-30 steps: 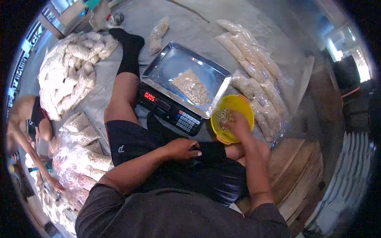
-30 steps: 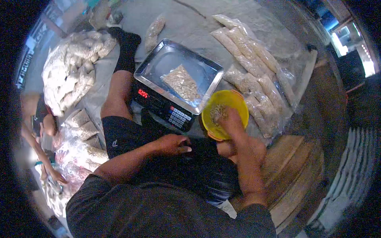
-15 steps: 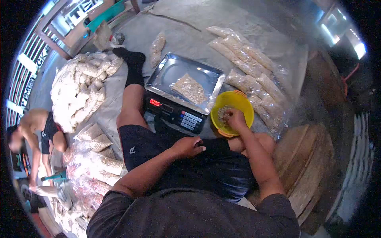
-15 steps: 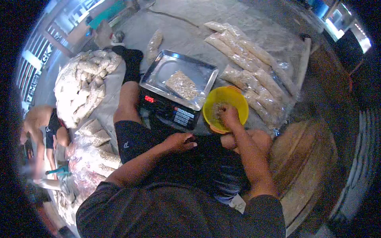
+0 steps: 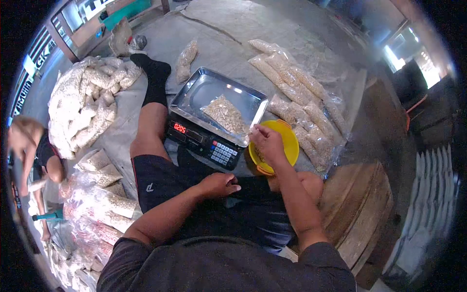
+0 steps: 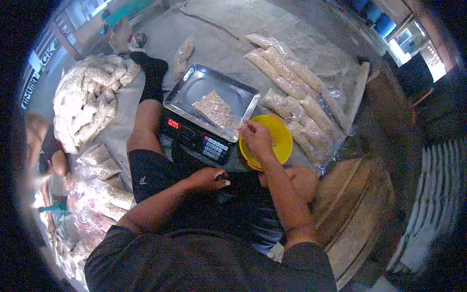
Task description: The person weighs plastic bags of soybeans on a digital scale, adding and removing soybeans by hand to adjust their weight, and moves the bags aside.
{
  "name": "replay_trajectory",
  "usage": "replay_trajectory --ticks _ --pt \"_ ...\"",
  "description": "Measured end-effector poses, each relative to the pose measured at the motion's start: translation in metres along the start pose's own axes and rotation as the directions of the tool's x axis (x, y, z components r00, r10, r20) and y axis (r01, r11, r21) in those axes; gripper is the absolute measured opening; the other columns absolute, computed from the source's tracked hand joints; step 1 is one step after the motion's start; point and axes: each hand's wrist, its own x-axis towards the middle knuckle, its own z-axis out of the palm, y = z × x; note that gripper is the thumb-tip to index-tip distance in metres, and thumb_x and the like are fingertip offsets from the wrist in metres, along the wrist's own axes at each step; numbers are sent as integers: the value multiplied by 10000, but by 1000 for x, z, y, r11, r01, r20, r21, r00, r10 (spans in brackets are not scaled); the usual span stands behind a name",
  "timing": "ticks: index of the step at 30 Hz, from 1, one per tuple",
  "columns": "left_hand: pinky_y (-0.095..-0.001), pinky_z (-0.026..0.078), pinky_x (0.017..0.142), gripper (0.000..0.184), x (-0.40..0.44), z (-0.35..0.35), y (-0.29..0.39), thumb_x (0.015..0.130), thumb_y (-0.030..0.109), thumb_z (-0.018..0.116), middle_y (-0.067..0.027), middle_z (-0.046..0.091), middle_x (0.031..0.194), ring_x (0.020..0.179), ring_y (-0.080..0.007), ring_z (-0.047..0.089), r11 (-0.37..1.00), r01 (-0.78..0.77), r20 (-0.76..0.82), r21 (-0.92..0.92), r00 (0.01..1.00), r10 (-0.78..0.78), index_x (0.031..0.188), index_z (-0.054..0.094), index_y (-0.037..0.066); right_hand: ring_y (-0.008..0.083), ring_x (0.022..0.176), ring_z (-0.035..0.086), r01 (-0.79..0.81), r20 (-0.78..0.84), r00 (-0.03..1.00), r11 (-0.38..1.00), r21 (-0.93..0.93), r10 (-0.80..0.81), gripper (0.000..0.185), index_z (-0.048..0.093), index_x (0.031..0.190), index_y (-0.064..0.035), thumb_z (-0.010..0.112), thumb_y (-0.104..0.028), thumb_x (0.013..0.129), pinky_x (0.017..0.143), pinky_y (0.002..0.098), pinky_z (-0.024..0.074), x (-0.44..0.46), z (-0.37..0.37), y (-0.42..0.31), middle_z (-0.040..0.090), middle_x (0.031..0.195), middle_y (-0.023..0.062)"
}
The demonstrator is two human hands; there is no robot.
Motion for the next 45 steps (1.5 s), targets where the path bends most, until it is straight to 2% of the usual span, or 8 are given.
replay_trajectory --ticks 6,9,12,17,19,26,35,45 --pt "-454 528 850 492 -8 -8 -5 938 461 651 -198 713 1041 988 -374 687 996 -23 29 -81 999 25 1157 640 21 225 912 721 -65 -180 982 997 -47 56 274 735 1129 -30 700 -212 927 836 342 556 -19 -31 -9 756 993 155" --pt "-454 527 857 484 -6 -12 0 945 451 648 -203 713 1047 987 -375 688 996 7 73 -88 997 0 1170 639 22 322 932 718 78 -388 908 973 -219 -160 271 751 1056 -38 668 -267 939 861 384 557 -25 -31 -2 745 934 190" --pt "-452 526 863 481 4 -17 5 950 448 644 -206 713 1049 987 -370 689 999 23 123 -35 992 -19 1176 639 23 403 963 689 24 127 988 738 -674 84 306 741 1032 -46 630 -318 945 882 461 546 -26 -41 36 721 953 225" --pt "-452 523 871 473 1 -19 5 955 450 640 -204 714 1061 995 -361 691 996 33 82 -82 996 -27 1164 648 26 450 1029 663 -186 -282 959 770 -610 8 443 727 1076 -46 602 -453 956 907 526 516 57 -117 51 695 1053 268" --pt "-458 524 881 522 6 -11 -8 952 516 623 -201 707 1068 1009 -364 687 993 24 56 -114 998 -17 1174 630 43 460 1038 659 -362 -319 932 459 -811 170 510 711 1071 9 627 -476 937 921 521 515 101 -158 103 682 1093 299" --pt "-454 541 872 481 13 -29 16 969 507 610 -188 704 1050 981 -374 692 969 206 35 -134 979 -203 1184 645 78 399 924 687 -285 -458 889 748 -600 -28 544 706 967 18 691 -518 876 807 495 520 147 -156 214 717 968 239" --pt "-440 491 923 316 36 -37 79 897 245 672 -158 630 1190 1065 -325 609 852 -102 -407 513 845 347 1181 644 109 401 907 686 -182 -440 892 814 -551 -99 318 712 1015 -59 694 -357 904 816 465 531 131 -154 117 730 963 176" --pt "-541 177 1184 292 73 -56 78 907 276 562 -162 335 1605 1444 -397 305 346 233 -395 909 746 536 1174 628 176 415 918 688 -161 -399 906 758 -632 -140 405 730 976 -18 674 -413 902 831 491 525 122 -162 125 722 971 222"
